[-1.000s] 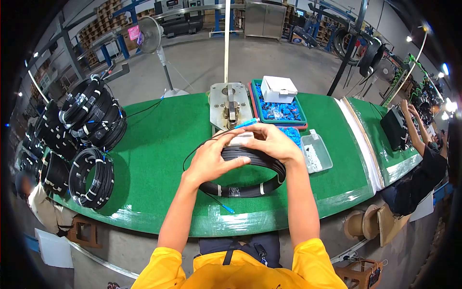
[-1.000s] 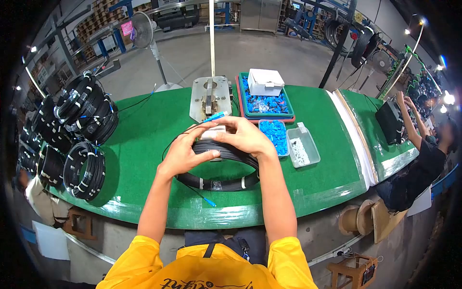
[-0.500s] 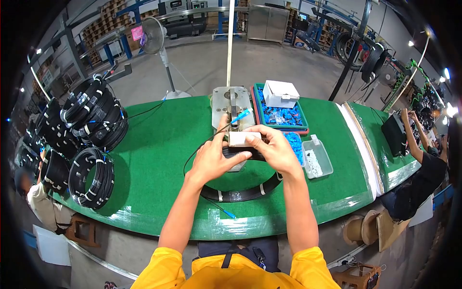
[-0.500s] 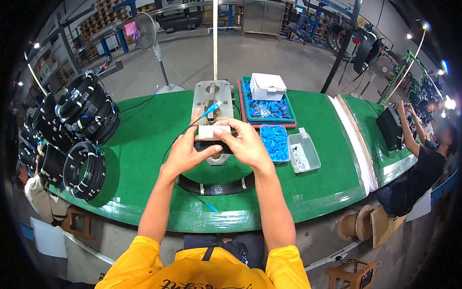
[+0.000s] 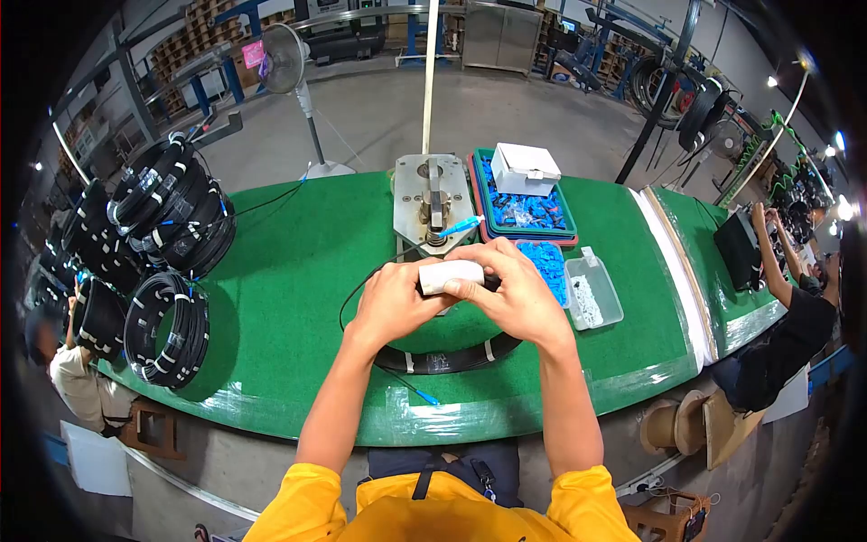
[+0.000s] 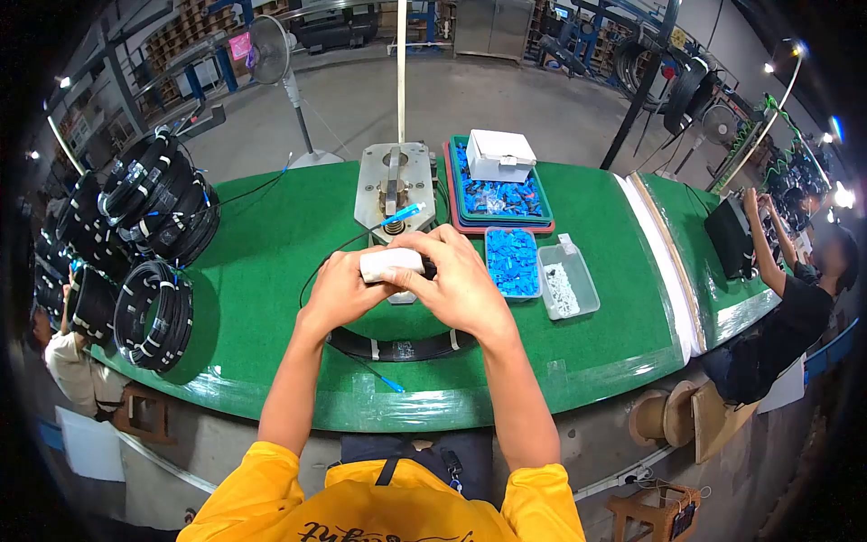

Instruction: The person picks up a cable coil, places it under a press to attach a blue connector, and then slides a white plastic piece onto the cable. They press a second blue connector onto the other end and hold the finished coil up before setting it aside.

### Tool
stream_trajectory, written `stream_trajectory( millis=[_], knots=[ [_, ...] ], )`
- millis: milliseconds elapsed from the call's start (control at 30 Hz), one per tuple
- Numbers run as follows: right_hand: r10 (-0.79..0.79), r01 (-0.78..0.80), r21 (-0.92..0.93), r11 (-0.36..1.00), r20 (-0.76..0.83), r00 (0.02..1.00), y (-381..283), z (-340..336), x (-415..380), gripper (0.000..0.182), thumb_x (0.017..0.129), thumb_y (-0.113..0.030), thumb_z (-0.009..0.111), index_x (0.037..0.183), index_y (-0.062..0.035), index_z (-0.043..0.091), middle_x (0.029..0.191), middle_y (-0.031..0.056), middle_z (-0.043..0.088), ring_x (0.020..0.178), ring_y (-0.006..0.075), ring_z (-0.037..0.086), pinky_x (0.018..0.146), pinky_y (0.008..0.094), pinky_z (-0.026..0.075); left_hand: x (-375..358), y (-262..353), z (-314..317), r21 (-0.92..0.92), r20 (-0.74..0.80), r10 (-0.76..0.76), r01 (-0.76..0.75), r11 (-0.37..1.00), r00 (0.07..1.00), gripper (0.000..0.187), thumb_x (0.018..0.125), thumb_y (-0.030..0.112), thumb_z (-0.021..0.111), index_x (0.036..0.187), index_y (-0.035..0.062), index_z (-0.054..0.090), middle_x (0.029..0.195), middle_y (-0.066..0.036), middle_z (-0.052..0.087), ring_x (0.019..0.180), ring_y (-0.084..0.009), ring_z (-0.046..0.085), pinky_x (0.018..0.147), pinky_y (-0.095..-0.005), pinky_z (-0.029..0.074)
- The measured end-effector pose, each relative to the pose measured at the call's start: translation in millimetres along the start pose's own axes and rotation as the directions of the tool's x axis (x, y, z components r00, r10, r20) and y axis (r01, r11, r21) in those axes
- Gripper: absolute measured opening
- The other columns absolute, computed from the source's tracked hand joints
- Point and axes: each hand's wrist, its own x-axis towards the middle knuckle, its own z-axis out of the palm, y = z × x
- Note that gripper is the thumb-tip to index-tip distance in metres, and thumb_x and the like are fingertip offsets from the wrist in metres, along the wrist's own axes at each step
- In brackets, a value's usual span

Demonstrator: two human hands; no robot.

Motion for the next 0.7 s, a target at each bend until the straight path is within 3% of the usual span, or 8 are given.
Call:
stream_trajectory(
  millis=[167,233,300,367,433,500,600,700],
  knots=[
    [0.005,-0.005,-0.048,0.999,0.002,1.000,-2.9,-1.3,1.6,0.038,0.087,-0.033,0.072,0.114,-0.0066,0.067,0.093,0.0117,0.064,0.087,0.0253,0.061,0.082,0.0368,0.049,0.5,0.8,0.6,-0.022,0.012,-0.022,0.022,1.000,1.000,0.040,0.076,0.040,0.076,0.106,0.0138,0.073,0.087,-0.012,0.073,0.080,-0.0343,0.069,0.073,-0.0432,0.055],
    [0.091,-0.105,0.283,0.953,0.063,0.994,-4.6,-2.6,5.6,0.035,0.090,-0.029,0.069,0.113,-0.0038,0.067,0.091,0.0131,0.068,0.081,0.0199,0.064,0.074,0.0335,0.051,1.1,2.9,-1.4,-0.021,0.036,-0.053,0.054,0.998,0.998,0.039,0.076,0.040,0.076,0.105,0.0139,0.073,0.087,-0.012,0.073,0.081,-0.0345,0.069,0.073,-0.0433,0.055],
    [0.135,-0.145,0.281,0.949,0.055,0.989,-3.3,-0.9,5.9,0.034,0.091,-0.028,0.068,0.114,-0.0032,0.066,0.091,0.0126,0.068,0.081,0.0170,0.064,0.072,0.0315,0.051,1.2,5.9,-3.6,0.065,0.054,-0.124,0.120,0.991,0.991,0.037,0.076,0.039,0.076,0.104,0.0145,0.073,0.087,-0.012,0.073,0.081,-0.0350,0.069,0.073,-0.0435,0.055],
    [0.179,-0.186,0.282,0.941,0.049,0.983,-1.6,3.1,5.9,0.034,0.092,-0.027,0.067,0.115,-0.0027,0.065,0.092,0.0121,0.069,0.080,0.0140,0.064,0.069,0.0294,0.051,1.8,5.7,-2.1,0.041,0.035,-0.079,0.077,0.996,0.996,0.036,0.077,0.035,0.077,0.105,0.0119,0.073,0.086,-0.013,0.073,0.080,-0.0334,0.070,0.073,-0.0413,0.055],
    [0.170,-0.129,0.481,0.867,-0.042,0.985,0.2,8.4,5.2,0.035,0.092,-0.026,0.067,0.118,-0.0022,0.063,0.090,0.0083,0.067,0.081,0.0113,0.061,0.072,0.0280,0.050,2.0,2.1,0.0,0.017,0.021,-0.037,0.037,0.999,0.999,0.035,0.078,0.030,0.078,0.105,0.0093,0.072,0.086,-0.013,0.073,0.079,-0.0318,0.071,0.073,-0.0391,0.054],
    [0.167,-0.119,0.523,0.844,-0.046,0.985,3.6,10.6,4.3,0.039,0.092,-0.026,0.068,0.121,-0.0017,0.056,0.090,0.0069,0.066,0.078,0.0100,0.058,0.067,0.0267,0.048,4.1,-3.9,2.8,0.012,-0.006,-0.035,0.035,0.999,0.999,0.034,0.076,0.032,0.076,0.106,0.0162,0.073,0.090,-0.013,0.073,0.084,-0.0361,0.069,0.076,-0.0445,0.054],
    [0.380,-0.272,0.723,0.635,0.014,0.925,-4.5,18.3,-4.7,0.045,0.092,-0.025,0.069,0.116,-0.0067,0.036,0.089,0.0095,0.063,0.070,0.0080,0.052,0.057,0.0241,0.040,5.0,-11.5,6.2,0.041,-0.042,-0.023,0.025,0.999,0.999,0.034,0.076,0.025,0.075,0.108,0.0167,0.072,0.092,-0.014,0.073,0.087,-0.0365,0.069,0.077,-0.0451,0.054],
    [0.420,-0.248,0.810,0.531,0.002,0.907,-5.5,34.7,-15.9,0.042,0.091,-0.022,0.070,0.109,-0.0082,0.036,0.086,0.0092,0.061,0.068,0.0076,0.052,0.055,0.0213,0.039,6.2,-16.6,7.1,0.095,-0.050,-0.038,0.043,0.995,0.998,0.036,0.073,0.016,0.080,0.107,0.0104,0.071,0.091,-0.013,0.073,0.085,-0.0341,0.070,0.076,-0.0402,0.054]
  ],
)
